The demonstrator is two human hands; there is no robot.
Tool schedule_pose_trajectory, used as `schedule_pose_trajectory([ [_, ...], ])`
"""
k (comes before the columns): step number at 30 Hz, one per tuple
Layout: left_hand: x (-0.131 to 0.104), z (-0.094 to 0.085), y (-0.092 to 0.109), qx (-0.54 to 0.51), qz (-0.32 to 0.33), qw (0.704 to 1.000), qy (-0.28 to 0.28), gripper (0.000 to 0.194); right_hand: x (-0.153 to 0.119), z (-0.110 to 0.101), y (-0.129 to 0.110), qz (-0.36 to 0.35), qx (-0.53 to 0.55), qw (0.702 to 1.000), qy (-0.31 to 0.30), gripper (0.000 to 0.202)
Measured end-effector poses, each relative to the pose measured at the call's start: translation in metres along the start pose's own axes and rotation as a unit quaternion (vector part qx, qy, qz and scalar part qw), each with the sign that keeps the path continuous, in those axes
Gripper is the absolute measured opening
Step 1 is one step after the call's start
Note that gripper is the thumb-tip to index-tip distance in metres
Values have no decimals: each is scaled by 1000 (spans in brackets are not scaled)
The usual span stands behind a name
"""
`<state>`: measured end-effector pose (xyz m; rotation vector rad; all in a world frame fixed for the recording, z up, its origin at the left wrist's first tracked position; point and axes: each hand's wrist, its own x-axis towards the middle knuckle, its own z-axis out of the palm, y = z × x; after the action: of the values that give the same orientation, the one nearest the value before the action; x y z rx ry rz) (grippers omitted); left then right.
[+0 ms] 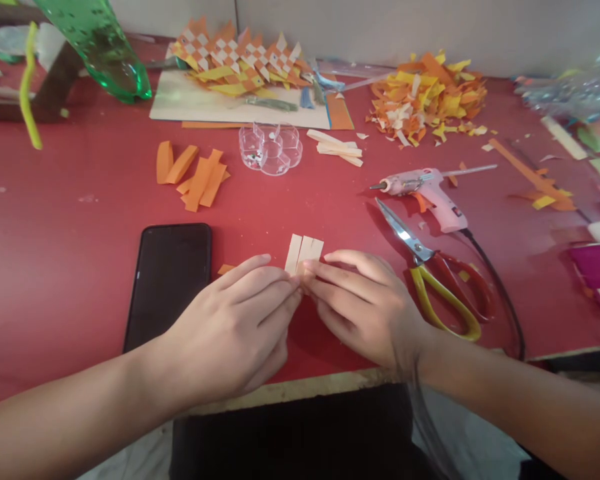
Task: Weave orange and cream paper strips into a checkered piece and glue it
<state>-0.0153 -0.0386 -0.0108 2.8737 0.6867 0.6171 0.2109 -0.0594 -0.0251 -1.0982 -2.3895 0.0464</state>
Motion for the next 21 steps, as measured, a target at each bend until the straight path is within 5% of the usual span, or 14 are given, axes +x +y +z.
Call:
schedule_pose_trajectory([
  [21,-1,2,-1,-3,-8,999,-33,37,1,-1,2,14,35,999,-7,30],
])
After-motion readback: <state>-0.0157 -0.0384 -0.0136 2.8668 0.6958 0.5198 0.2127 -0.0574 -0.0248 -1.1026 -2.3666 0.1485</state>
